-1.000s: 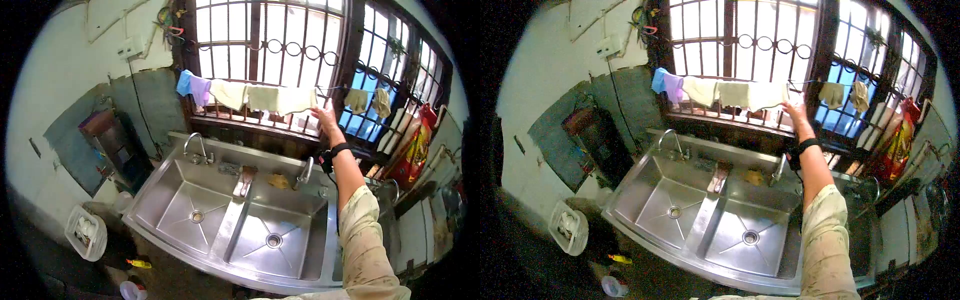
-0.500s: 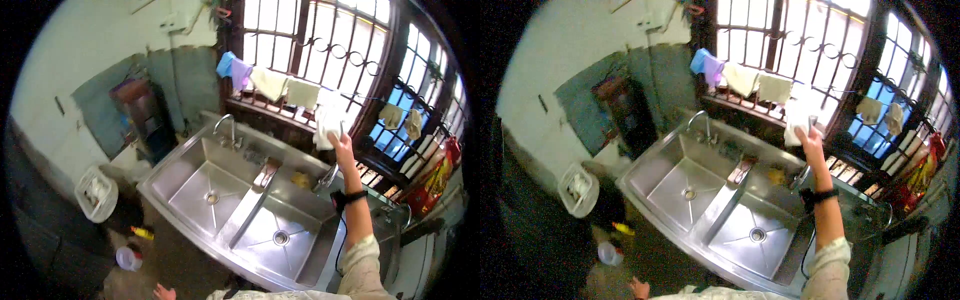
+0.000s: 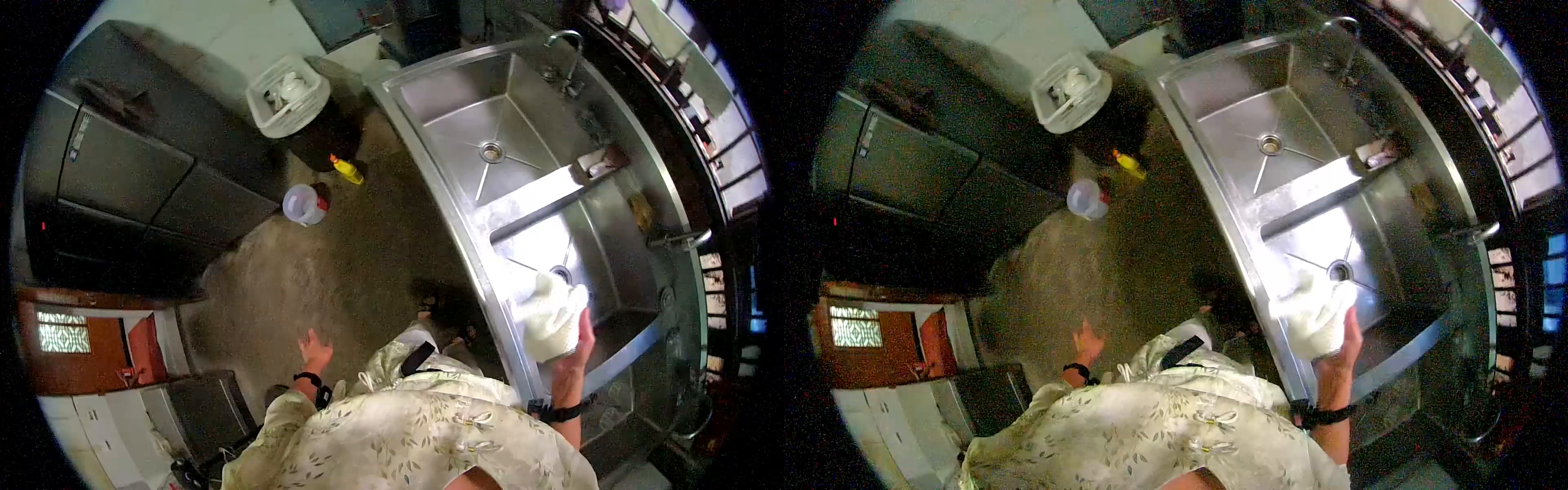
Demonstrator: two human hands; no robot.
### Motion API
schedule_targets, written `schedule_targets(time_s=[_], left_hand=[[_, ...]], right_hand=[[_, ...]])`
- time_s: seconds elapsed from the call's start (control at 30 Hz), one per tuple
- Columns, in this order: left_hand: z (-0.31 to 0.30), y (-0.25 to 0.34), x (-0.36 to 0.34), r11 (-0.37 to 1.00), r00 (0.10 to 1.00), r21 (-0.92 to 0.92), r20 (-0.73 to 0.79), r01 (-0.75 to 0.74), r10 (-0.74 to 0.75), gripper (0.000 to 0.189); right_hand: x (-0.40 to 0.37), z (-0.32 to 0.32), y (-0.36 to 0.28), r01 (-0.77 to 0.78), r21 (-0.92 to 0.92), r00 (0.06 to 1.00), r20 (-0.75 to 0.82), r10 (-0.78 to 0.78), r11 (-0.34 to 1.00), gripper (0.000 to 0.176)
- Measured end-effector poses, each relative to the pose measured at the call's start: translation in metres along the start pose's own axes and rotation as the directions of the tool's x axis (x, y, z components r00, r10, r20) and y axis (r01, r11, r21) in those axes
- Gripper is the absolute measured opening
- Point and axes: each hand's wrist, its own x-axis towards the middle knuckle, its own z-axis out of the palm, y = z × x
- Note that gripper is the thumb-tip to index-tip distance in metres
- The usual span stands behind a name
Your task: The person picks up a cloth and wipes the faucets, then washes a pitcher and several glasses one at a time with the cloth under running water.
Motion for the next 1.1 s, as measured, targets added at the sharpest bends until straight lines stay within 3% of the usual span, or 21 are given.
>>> schedule_targets(time_s=[0.07, 0.17, 0.2, 0.27, 0.33, 0.37, 0.43, 0.47, 0.5, 0.57, 0.63, 0.77, 0.83, 0.9, 1.03, 1.1], left_hand=[[0.008, -0.02, -0.005, 1.0, 1.0, -0.009, -0.008, -0.022, 0.022, 0.085], [0.004, -0.032, -0.012, 0.986, 0.972, -0.13, 0.224, 0.1, -0.069, 0.086], [0.008, -0.037, -0.005, 0.992, 0.985, -0.099, 0.161, 0.075, -0.058, 0.087], [0.015, -0.058, 0.003, 0.994, 0.994, -0.082, 0.097, 0.066, -0.058, 0.088], [0.02, -0.089, 0.009, 0.958, 0.989, -0.259, -0.106, -0.124, 0.1, 0.088], [0.03, -0.107, 0.015, 0.952, 0.989, -0.28, -0.118, -0.123, 0.093, 0.088], [0.041, -0.136, 0.04, 0.917, 0.999, -0.397, -0.029, 0.023, -0.037, 0.082], [0.034, -0.146, 0.053, 0.898, 0.997, -0.435, 0.003, 0.071, -0.077, 0.081], [0.027, -0.161, 0.058, 0.881, 0.979, -0.439, 0.17, 0.178, -0.113, 0.075], [0.019, -0.171, 0.088, 0.853, 0.932, -0.436, 0.332, 0.285, -0.142, 0.07], [-0.006, -0.181, 0.116, 0.827, 0.935, -0.489, 0.336, 0.278, -0.116, 0.07], [-0.1, -0.145, 0.189, 0.775, 0.991, -0.623, 0.128, 0.101, -0.026, 0.07], [-0.123, -0.117, 0.246, 0.909, 0.99, -0.413, 0.138, 0.057, 0.0, 0.074], [-0.209, -0.068, 0.252, 0.958, 0.986, -0.28, 0.166, 0.059, -0.012, 0.079], [-0.248, -0.002, 0.344, 0.93, 0.958, -0.295, 0.115, -0.218, 0.261, 0.079], [-0.266, 0.033, 0.391, 0.895, 0.943, -0.312, -0.008, -0.318, 0.333, 0.079]], right_hand=[[-0.009, 0.016, 0.023, -0.167, 0.083, 0.984, 0.082, 0.16, 0.983, 0.05], [0.002, 0.023, 0.054, -0.26, 0.045, 0.941, 0.236, 0.242, 0.965, 0.058], [0.008, 0.031, 0.063, -0.322, 0.015, 0.93, 0.191, 0.313, 0.947, 0.067], [0.022, 0.052, 0.083, -0.347, -0.047, 0.912, 0.217, 0.349, 0.937, 0.066], [0.033, 0.085, 0.105, -0.361, -0.11, 0.891, 0.253, 0.377, 0.926, 0.064], [0.04, 0.109, 0.118, -0.355, -0.126, 0.886, 0.27, 0.376, 0.926, 0.064], [0.052, 0.151, 0.147, -0.283, -0.308, 0.886, 0.278, 0.371, 0.908, 0.069], [0.059, 0.165, 0.161, -0.32, -0.288, 0.877, 0.271, 0.397, 0.903, 0.066], [0.064, 0.18, 0.174, -0.315, -0.298, 0.876, 0.274, 0.397, 0.901, 0.066], [0.076, 0.207, 0.197, -0.315, -0.32, 0.875, 0.267, 0.404, 0.894, 0.061], [0.081, 0.249, 0.217, -0.321, -0.355, 0.857, 0.285, 0.428, 0.878, 0.056], [0.096, 0.301, 0.245, -0.314, -0.333, 0.86, 0.298, 0.415, 0.889, 0.053], [0.116, 0.294, 0.257, -0.332, -0.274, 0.878, 0.26, 0.402, 0.903, 0.053], [0.134, 0.301, 0.263, -0.346, -0.272, 0.881, 0.235, 0.41, 0.898, 0.053], [0.199, 0.301, 0.285, -0.329, -0.292, 0.884, 0.238, 0.401, 0.898, 0.051], [0.238, 0.313, 0.301, -0.355, -0.329, 0.882, 0.192, 0.43, 0.875, 0.046]])
